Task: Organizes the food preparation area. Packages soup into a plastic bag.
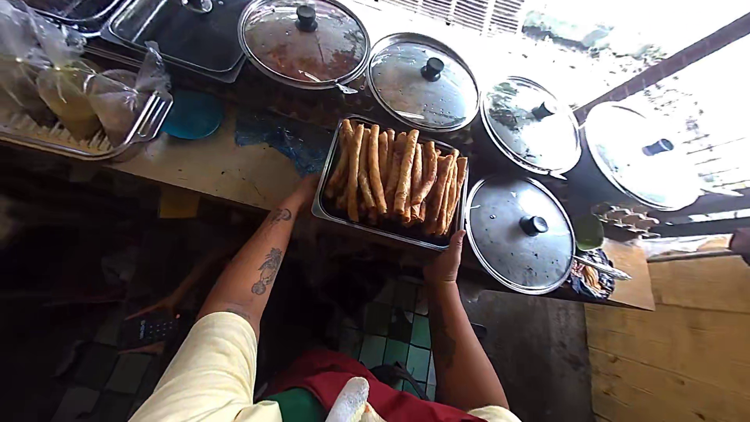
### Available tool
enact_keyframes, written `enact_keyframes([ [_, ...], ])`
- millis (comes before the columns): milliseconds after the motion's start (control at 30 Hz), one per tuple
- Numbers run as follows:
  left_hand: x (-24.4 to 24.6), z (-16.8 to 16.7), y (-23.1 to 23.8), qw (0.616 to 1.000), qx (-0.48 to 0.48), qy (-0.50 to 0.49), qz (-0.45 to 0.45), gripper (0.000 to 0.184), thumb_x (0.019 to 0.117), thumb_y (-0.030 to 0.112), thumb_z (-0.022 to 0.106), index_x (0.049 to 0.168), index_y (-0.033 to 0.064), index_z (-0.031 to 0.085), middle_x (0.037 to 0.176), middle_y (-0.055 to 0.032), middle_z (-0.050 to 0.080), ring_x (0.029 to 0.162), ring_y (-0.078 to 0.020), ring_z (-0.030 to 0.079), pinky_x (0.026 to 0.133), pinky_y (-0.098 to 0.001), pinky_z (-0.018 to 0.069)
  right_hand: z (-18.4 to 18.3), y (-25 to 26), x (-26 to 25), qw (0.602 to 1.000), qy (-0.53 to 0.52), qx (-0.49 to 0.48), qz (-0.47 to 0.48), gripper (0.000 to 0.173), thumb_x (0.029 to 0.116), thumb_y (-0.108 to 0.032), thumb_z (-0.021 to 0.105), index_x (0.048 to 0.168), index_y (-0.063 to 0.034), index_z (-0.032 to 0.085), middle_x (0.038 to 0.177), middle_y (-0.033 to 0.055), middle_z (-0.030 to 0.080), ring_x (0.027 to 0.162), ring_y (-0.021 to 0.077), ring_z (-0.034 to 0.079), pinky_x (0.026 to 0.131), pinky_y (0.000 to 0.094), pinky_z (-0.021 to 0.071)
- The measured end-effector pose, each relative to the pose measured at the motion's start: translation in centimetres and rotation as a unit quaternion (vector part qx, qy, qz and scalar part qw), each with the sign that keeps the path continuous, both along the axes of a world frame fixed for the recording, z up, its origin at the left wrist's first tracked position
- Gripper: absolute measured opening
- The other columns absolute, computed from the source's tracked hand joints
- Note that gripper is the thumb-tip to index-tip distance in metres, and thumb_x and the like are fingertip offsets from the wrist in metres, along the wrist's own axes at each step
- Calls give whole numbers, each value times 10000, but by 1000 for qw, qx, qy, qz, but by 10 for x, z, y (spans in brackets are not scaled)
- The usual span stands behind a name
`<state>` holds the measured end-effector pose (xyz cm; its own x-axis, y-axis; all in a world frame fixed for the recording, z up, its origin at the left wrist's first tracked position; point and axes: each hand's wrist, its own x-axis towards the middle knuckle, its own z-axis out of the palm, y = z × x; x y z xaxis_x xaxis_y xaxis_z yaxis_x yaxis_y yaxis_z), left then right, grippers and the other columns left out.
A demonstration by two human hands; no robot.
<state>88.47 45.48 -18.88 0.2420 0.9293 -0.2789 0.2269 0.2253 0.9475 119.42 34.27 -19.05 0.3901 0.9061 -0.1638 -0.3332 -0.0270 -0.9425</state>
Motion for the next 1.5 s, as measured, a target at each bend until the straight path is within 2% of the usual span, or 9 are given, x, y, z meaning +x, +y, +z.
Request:
enact_keyframes([
  [200, 1, -1, -13, 1000, -1, -19, -2, 211, 1077, 155, 469, 1085, 27, 637, 797, 25, 589, 686, -9, 548, 688, -209, 506, 1, -9, 5, 1000, 9, -20, 7, 641, 1091, -502, 112, 1507, -74, 345, 1292, 107, 610, 1172, 173, 626, 1002, 408, 549],
  [333, 5, 47, -33, 998, -34, 49, -12, 184, 1062, 77, 514, 1143, -31, 639, 929, -92, 626, 819, -116, 573, 811, -311, 507, -2, -24, 2, 1000, -6, -18, 0, 654, 1090, -491, 137, 1531, -30, 281, 1360, 128, 558, 1216, 149, 594, 1040, 357, 522],
  [400, 0, 35, -34, 998, -46, 34, -11, 204, 1047, 48, 530, 1197, -40, 636, 1015, -134, 667, 886, -142, 619, 865, -343, 525, -2, -29, -1, 1000, -21, -17, -7, 666, 1090, -487, 127, 1535, -13, 271, 1383, 138, 543, 1234, 145, 584, 1052, 340, 511],
  [600, -5, -9, -40, 995, 39, -49, 77, 129, 997, 37, 566, 1006, -13, 685, 768, -11, 654, 686, -39, 600, 698, -252, 536, -3, -31, 1, 999, -15, -6, -33, 715, 1091, -523, 105, 1520, -1, 339, 1399, 164, 570, 1263, 188, 596, 1075, 381, 513],
  [767, 1, -5, -52, 976, 22, -148, 156, 478, 1088, 220, 238, 1129, 15, 668, 952, -23, 709, 874, -53, 663, 845, -293, 562, 6, -31, -10, 996, -1, -17, -91, 632, 1127, -429, 102, 1520, -6, 358, 1400, 167, 575, 1274, 203, 594, 1093, 392, 498],
  [833, 6, -1, -53, 974, 38, -157, 158, 458, 1118, 277, 293, 1093, 29, 677, 915, -12, 720, 848, -45, 681, 823, -285, 581, 6, -30, -10, 993, -22, -42, -106, 607, 1136, -405, 134, 1488, 10, 403, 1378, 170, 589, 1262, 202, 601, 1084, 392, 504],
  [967, 4, 11, -52, 975, 95, -165, 110, 239, 1064, 99, 455, 1126, 8, 667, 884, 27, 714, 790, -6, 670, 779, -229, 580, 10, -28, -4, 993, -26, -53, -97, 616, 1133, -433, 141, 1464, -3, 433, 1330, 166, 617, 1220, 215, 627, 1044, 422, 532],
  [1233, 4, 29, -28, 974, 91, -167, 123, 282, 1082, 149, 431, 1122, 13, 674, 883, 13, 707, 795, -27, 669, 781, -242, 574, 31, -10, -6, 994, -63, -42, -78, 598, 1138, -400, 111, 1508, -29, 398, 1423, 128, 570, 1309, 178, 572, 1108, 393, 485],
  [1500, 8, 3, -14, 976, 95, -160, 111, 307, 1083, 161, 443, 1113, -14, 694, 916, -29, 710, 825, -39, 661, 816, -262, 563, 15, -5, -6, 992, -51, -61, -94, 610, 1134, -447, 137, 1505, -42, 402, 1399, 146, 578, 1277, 212, 594, 1080, 425, 509],
])
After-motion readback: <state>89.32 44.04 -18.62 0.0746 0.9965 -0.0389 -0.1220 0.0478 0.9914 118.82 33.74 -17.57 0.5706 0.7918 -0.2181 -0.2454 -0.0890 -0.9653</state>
